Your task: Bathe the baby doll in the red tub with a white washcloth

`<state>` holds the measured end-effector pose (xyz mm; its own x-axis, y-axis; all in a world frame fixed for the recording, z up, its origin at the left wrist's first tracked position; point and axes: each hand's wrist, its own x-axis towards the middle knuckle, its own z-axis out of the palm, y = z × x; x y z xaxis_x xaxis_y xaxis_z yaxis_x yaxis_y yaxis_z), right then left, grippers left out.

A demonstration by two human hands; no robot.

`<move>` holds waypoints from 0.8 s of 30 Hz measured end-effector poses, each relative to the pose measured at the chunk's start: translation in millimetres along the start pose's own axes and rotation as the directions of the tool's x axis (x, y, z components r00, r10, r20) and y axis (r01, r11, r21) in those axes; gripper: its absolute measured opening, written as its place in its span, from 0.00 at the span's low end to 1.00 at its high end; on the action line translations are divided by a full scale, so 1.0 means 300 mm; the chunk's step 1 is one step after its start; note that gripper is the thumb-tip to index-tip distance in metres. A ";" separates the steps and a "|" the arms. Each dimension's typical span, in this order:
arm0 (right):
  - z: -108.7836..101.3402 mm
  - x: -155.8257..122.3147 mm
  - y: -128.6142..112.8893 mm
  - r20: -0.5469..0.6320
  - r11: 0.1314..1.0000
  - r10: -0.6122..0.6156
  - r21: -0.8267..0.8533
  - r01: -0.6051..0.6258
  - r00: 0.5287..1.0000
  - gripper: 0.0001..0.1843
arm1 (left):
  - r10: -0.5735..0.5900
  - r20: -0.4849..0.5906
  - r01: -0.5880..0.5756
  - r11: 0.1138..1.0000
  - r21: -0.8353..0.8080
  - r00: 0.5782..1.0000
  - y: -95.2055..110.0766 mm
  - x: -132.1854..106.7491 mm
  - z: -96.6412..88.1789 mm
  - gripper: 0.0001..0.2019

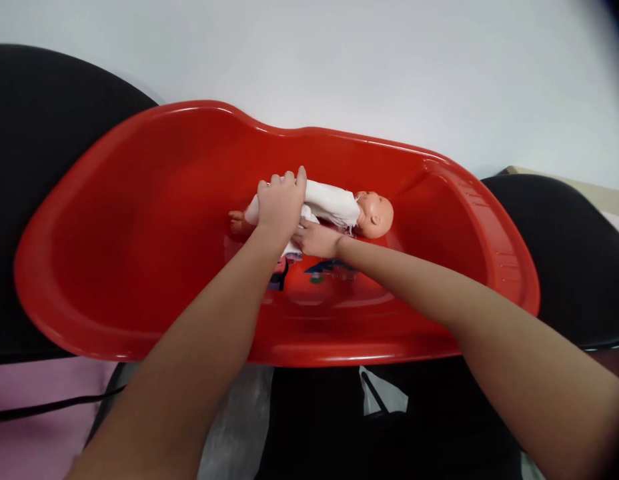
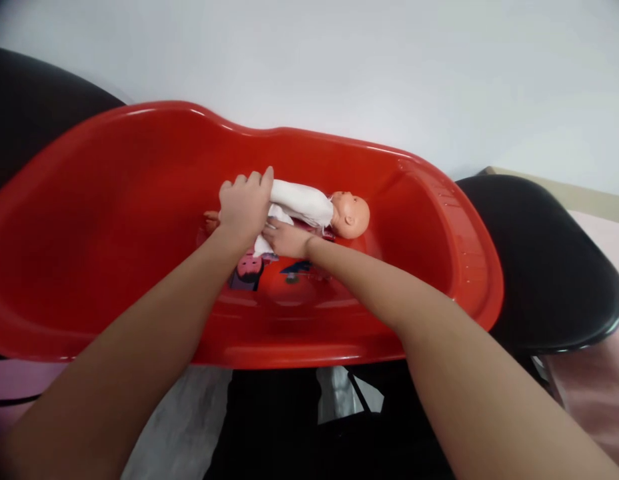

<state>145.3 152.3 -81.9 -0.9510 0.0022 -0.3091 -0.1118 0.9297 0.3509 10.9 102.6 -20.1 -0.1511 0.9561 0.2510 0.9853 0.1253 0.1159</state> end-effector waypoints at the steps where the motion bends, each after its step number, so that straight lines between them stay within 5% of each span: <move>1: -0.004 0.011 0.015 0.011 0.999 0.037 0.003 -0.037 0.999 0.26 | -0.006 -0.002 0.006 1.000 -0.001 1.000 -0.003 0.001 0.000 0.30; 8: 0.044 -0.185 0.098 -0.030 0.999 0.023 0.041 -0.022 0.999 0.26 | -0.062 0.017 0.062 0.998 -0.029 0.998 -0.017 0.003 -0.019 0.30; 13: 0.081 -0.350 0.121 -0.012 0.992 0.062 0.112 -0.060 0.998 0.26 | 0.008 -0.024 -0.008 1.000 -0.006 1.000 -0.012 -0.008 -0.010 0.30; 24: 0.102 -0.450 0.169 -0.102 0.998 0.023 -0.051 -0.028 0.995 0.23 | 0.111 -0.006 -0.111 0.994 0.015 0.994 -0.018 0.052 -0.016 0.30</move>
<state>276.7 210.4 -49.5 -0.9778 -0.0137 -0.2093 -0.0993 0.9092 0.4044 2.8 115.6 -12.2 -0.0414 0.9624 0.2684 0.9971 0.0224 0.0733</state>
